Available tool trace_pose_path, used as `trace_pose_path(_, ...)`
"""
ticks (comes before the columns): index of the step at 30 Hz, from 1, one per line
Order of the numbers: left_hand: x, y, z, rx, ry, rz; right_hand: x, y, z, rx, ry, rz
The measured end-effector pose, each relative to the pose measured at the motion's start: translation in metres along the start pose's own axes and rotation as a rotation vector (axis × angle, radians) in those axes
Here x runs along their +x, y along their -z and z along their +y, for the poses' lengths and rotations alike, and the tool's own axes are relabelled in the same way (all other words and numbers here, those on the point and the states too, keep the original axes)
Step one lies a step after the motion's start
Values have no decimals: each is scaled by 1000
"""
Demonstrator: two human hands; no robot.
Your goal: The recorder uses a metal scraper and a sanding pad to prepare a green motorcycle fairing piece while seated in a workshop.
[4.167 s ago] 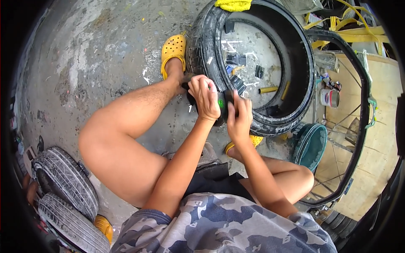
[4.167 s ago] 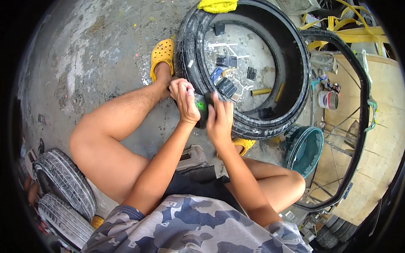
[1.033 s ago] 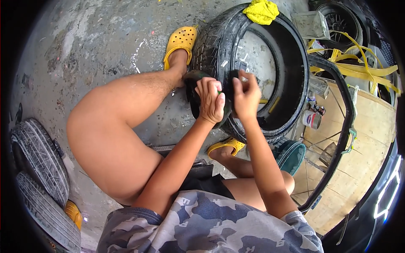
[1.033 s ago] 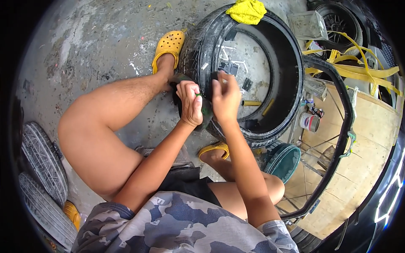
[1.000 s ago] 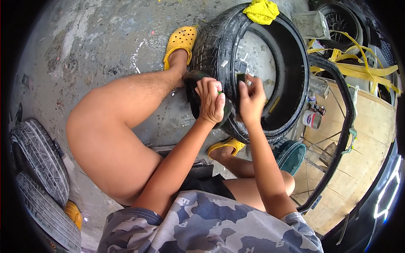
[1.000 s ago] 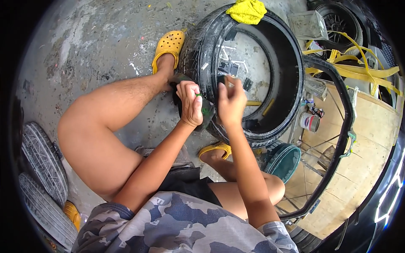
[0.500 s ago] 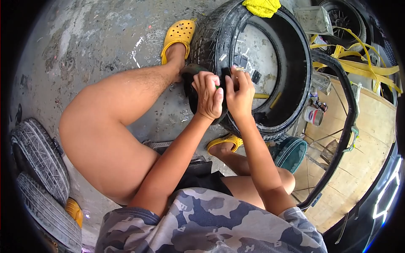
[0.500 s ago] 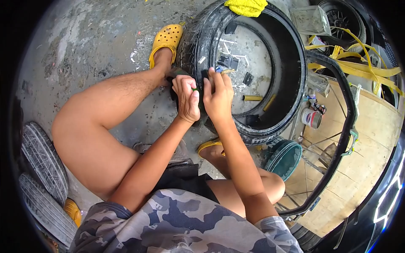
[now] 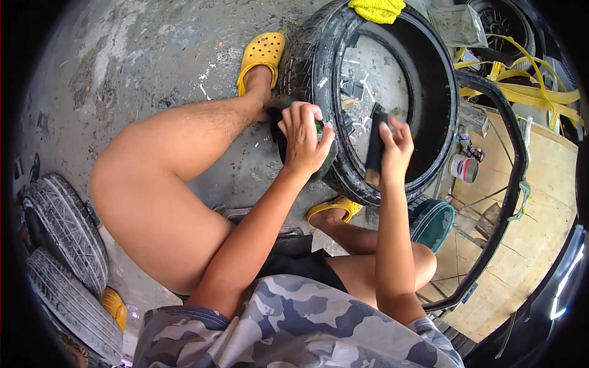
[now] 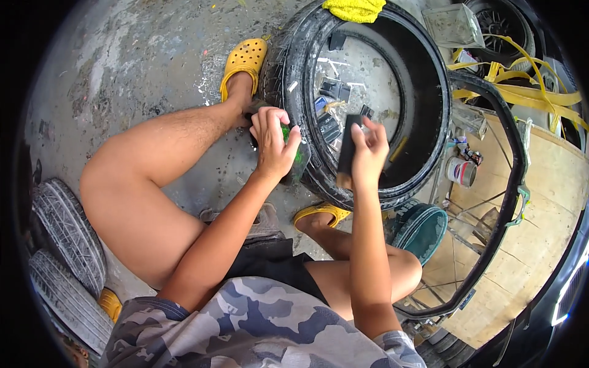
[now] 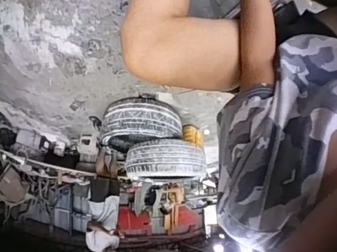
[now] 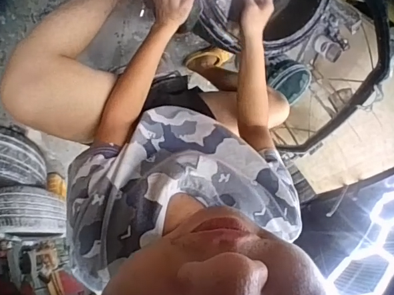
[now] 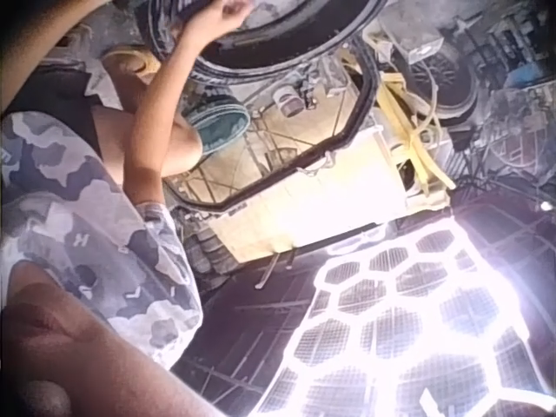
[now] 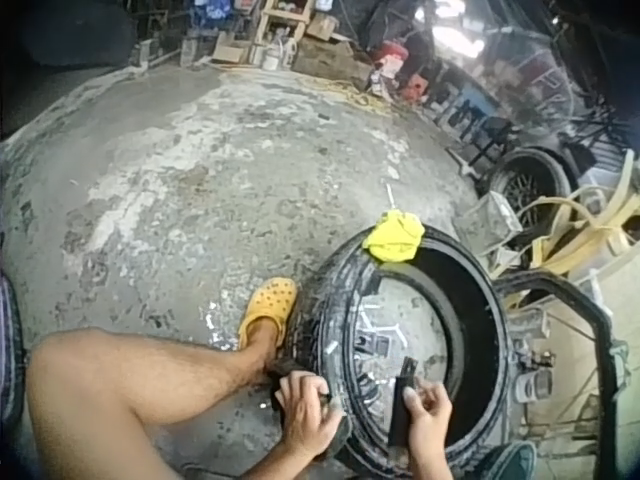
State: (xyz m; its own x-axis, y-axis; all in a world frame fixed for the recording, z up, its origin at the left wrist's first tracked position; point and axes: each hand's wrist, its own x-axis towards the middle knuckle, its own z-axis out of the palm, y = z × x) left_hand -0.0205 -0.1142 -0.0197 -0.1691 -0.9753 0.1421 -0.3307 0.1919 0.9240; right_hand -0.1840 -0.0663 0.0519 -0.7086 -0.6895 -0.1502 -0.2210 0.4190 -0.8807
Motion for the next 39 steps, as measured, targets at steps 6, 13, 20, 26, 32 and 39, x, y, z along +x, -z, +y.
trace_pose_path(6,6,13,30,238,140,-225,-42,20,17,246,-242,74)
trace_pose_path(13,7,16,15,144,101,-272,-55,17,16,321,-229,30)
trace_pose_path(20,9,19,9,179,82,-323,-58,16,26,415,-277,54)
trace_pose_path(26,11,22,21,244,81,-333,-66,2,45,406,-69,142)
trace_pose_path(32,14,27,16,197,93,-389,-75,-3,53,391,-14,162)
trace_pose_path(39,12,21,24,289,145,-403,-81,-1,62,445,39,208)
